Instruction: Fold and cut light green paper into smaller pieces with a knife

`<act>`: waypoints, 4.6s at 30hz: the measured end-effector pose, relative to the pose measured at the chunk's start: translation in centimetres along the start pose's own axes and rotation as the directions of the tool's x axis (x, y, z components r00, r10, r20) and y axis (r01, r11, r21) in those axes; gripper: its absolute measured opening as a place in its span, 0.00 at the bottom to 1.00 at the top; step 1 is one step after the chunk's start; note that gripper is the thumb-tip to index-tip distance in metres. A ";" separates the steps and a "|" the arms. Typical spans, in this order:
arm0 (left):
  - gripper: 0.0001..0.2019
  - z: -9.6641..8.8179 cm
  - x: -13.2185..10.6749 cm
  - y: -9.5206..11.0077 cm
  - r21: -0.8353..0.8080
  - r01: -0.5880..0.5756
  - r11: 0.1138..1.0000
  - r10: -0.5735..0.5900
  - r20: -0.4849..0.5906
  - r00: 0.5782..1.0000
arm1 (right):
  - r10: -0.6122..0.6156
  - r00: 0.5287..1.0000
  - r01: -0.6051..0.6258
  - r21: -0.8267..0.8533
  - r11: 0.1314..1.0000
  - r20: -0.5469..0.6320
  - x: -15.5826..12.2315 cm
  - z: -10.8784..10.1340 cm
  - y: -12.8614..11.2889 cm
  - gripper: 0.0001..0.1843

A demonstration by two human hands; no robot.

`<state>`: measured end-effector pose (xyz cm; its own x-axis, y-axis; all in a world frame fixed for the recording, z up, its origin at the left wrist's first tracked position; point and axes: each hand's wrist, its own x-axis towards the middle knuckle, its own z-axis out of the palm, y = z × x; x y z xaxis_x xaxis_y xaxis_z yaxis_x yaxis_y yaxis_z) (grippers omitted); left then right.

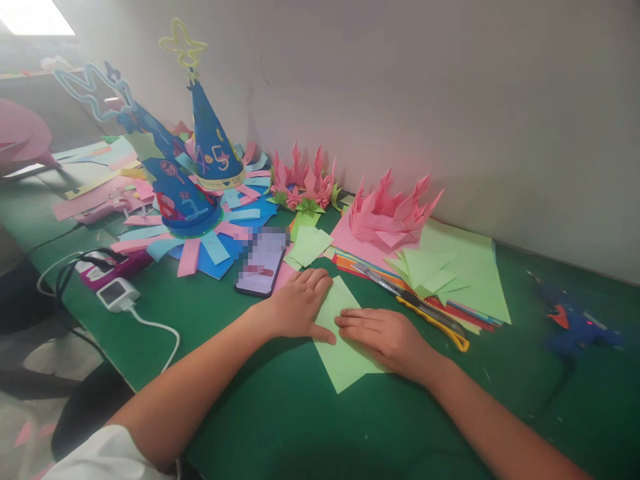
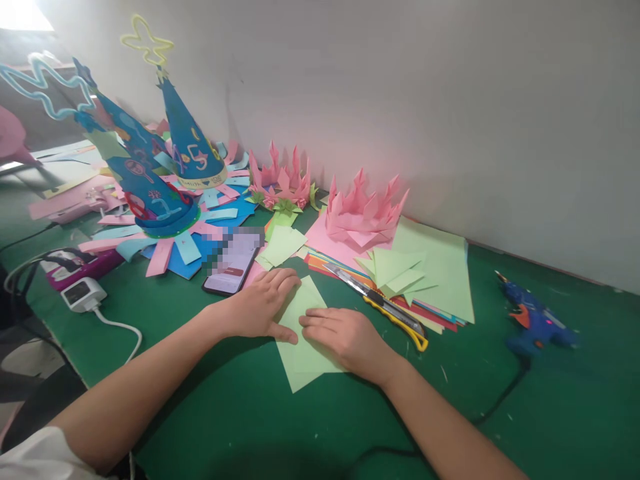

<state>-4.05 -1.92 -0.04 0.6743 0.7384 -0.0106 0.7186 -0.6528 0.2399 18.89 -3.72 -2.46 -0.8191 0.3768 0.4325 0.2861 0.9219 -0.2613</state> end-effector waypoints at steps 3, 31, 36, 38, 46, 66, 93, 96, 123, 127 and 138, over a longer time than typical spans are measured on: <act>0.40 0.1 0.0 0.0 0.004 -0.005 1.000 0.005 -0.012 1.000 | -0.007 1.000 0.007 0.004 1.000 -0.018 0.1 0.0 0.0 0.14; 0.41 0.0 -0.1 0.3 0.069 -0.019 0.997 0.019 -0.002 1.000 | -0.023 1.000 0.023 0.000 1.000 -0.022 0.1 0.0 -0.1 0.14; 0.43 0.1 -0.1 0.3 0.077 -0.010 0.997 0.009 0.010 1.000 | -0.021 1.000 0.021 0.006 1.000 -0.013 0.1 0.0 -0.1 0.14; 0.44 0.1 -0.1 0.3 0.078 -0.011 0.997 0.010 0.007 1.000 | -0.022 1.000 0.022 0.007 1.000 -0.009 0.1 -0.1 -0.1 0.13; 0.43 0.2 -0.2 0.3 0.073 -0.018 0.997 0.019 -0.022 1.000 | -0.028 0.999 0.028 0.009 1.000 -0.022 0.0 0.1 -0.1 0.13; 0.42 -0.3 -0.1 0.7 0.085 0.017 0.996 -0.020 0.031 0.999 | -0.030 0.999 0.030 -0.004 1.000 -0.038 0.1 -0.1 -0.2 0.12; 0.34 0.4 -1.2 0.6 0.013 -0.025 1.000 0.026 -0.039 0.999 | 0.007 0.999 -0.005 0.042 0.999 -0.046 0.3 -0.1 -0.4 0.10; 0.34 1.3 -2.1 0.6 -0.058 -0.018 0.998 0.011 -0.114 0.993 | 0.009 0.999 -0.008 0.037 0.999 -0.035 0.1 0.0 -0.3 0.11; 0.36 1.5 -2.2 1.0 -0.122 0.002 0.993 -0.023 -0.174 0.984 | 0.007 1.000 -0.007 0.042 0.999 0.007 0.1 -0.2 -0.3 0.11; 0.34 1.4 -2.1 1.3 -0.143 0.030 0.989 -0.057 -0.192 0.980 | 0.006 1.000 -0.006 0.036 0.999 0.001 0.2 -0.2 -0.3 0.10; 0.36 1.9 -2.0 1.3 -0.113 0.029 0.993 -0.050 -0.188 0.981 | -0.034 0.999 0.034 0.032 0.999 0.002 0.1 -0.2 -0.2 0.12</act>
<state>-4.18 -4.60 -1.53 0.5932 0.7889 0.1603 0.7141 -0.6076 0.3478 18.87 -3.83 -2.23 -0.8293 0.3449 0.4397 0.2419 0.9308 -0.2739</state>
